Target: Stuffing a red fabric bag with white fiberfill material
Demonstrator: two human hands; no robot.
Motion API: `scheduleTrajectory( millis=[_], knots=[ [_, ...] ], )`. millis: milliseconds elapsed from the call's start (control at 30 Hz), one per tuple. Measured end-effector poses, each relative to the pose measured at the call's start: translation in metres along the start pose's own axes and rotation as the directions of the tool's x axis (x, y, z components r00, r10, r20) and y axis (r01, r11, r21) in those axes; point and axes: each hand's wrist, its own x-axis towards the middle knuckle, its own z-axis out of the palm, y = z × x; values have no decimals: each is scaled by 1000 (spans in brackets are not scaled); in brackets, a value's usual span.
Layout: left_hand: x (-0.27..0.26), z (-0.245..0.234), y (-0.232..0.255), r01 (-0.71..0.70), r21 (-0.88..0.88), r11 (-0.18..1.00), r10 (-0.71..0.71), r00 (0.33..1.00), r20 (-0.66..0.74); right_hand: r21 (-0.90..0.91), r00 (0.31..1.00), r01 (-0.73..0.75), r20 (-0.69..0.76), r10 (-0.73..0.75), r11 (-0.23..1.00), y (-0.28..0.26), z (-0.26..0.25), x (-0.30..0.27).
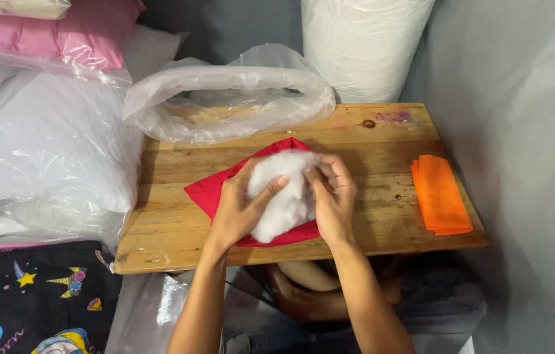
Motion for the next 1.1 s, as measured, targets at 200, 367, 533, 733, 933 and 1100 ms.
scheduleTrajectory(
  millis=[200, 367, 533, 733, 933, 1100],
  knots=[
    [9, 5, -45, -37, 46, 998, 43, 988, -146, 3, 868, 398, 323, -377, 918, -35, 0, -14],
    [10, 4, -31, -37, 66, 997, 48, 985, -167, -55, 907, 290, 334, -257, 955, -6, -9, -4],
    [7, -12, -14, -29, 58, 998, 31, 999, -27, -62, 961, 215, 194, -200, 975, 15, -20, 5],
    [5, -20, -8, 5, 92, 996, -13, 996, 83, -78, 952, 227, 229, -204, 971, -10, -14, 1],
    [7, -25, -9, 22, 92, 996, -25, 999, 32, -201, 819, 515, 403, -409, 833, -20, -15, 4],
    [3, -37, -30, 52, 138, 989, -56, 998, 26, -160, 911, 402, 168, -376, 902, -24, -21, 10]
  ],
)
